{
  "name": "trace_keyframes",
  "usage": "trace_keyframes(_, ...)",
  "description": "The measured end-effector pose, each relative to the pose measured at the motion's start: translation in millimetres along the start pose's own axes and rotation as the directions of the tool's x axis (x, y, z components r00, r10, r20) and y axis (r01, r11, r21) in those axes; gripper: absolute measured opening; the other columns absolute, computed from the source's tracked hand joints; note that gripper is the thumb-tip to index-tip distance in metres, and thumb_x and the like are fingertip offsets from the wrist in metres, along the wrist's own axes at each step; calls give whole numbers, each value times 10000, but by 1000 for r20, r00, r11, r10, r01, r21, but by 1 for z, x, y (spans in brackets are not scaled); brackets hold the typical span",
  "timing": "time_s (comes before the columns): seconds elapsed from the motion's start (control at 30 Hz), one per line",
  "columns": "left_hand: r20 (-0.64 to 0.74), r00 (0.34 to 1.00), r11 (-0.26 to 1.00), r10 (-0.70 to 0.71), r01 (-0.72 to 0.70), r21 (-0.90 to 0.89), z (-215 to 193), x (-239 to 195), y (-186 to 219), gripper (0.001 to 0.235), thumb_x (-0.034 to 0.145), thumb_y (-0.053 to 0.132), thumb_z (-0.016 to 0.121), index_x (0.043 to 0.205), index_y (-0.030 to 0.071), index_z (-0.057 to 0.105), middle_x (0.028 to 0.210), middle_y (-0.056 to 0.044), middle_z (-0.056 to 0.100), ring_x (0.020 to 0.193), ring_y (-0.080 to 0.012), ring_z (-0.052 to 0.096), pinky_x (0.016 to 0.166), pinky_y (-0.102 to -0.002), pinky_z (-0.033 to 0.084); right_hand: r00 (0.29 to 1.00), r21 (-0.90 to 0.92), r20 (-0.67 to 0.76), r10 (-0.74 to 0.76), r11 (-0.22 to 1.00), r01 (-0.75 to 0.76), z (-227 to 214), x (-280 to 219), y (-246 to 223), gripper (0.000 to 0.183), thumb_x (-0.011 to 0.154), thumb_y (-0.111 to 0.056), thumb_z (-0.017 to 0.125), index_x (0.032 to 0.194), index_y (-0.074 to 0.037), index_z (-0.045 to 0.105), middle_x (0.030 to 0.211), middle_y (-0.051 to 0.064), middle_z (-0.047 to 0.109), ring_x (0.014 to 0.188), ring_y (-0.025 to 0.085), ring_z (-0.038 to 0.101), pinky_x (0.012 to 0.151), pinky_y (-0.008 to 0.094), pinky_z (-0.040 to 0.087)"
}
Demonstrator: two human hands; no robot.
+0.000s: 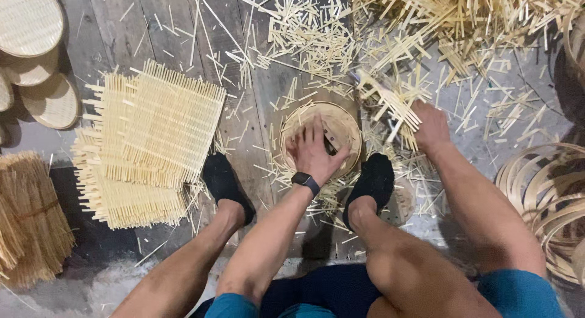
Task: The person places a circular bamboo frame on a woven bamboo mat, trims the excess mat with shears, and stacks the finished circular piece. The person repeats this process multiple times, handling bamboo mats, frames, and shears.
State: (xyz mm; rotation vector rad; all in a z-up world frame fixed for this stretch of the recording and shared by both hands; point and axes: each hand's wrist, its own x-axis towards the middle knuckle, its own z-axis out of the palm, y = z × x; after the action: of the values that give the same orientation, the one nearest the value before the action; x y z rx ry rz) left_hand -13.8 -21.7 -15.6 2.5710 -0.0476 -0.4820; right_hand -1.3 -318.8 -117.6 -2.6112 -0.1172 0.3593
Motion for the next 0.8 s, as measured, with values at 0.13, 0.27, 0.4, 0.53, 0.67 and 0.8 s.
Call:
trace_keyframes(0.13,239,943,933,232,-285,218,-11,0,-2,990,659,465,785,1501,116,399,1496,-165,483,1400,-416,384,1182,-699,141,974,-166,211,85,985,-50,-22,15,-33,423,934,-432,634,1024,-21,684,1027,227,648,995,388,640,874,494,525)
trace_keyframes(0.27,373,849,872,374,-459,171,-23,-5,-8,922,670,393,801,1487,162,443,1460,-123,500,1387,-386,398,1171,-703,137,957,-311,20,-288,908,280,-14,20,-49,322,828,-309,636,1003,-39,661,977,171,651,1015,360,655,882,482,536)
trace_keyframes(0.4,377,802,862,463,-506,17,-24,0,-19,923,681,339,815,1502,154,435,1491,-137,495,1415,-423,387,1185,-577,243,967,-291,140,-214,924,247,-5,21,-35,246,865,-303,630,973,-89,687,961,143,670,891,335,679,744,464,561)
trace_keyframes(0.53,427,763,835,485,-549,32,-25,5,-30,967,610,292,840,1487,180,450,1487,-119,498,1408,-398,401,1192,-573,240,981,-266,129,-147,947,177,-19,20,-16,238,823,-241,652,1026,-133,712,919,155,688,813,325,695,664,453,570)
trace_keyframes(0.67,451,738,801,502,-593,78,-26,6,-26,1014,511,258,857,1454,195,491,1477,-93,504,1390,-381,394,1144,-580,241,988,-247,157,9,969,30,-26,20,-24,257,886,-290,647,998,-62,691,899,169,699,819,328,693,719,427,580)
trace_keyframes(0.8,573,677,778,462,-619,104,-31,9,-21,944,500,250,848,1394,218,548,1437,-12,562,1415,-289,428,1207,-533,215,973,-254,55,-223,940,229,-14,19,-42,304,774,-257,671,1033,-102,709,944,159,711,886,363,689,796,447,574)
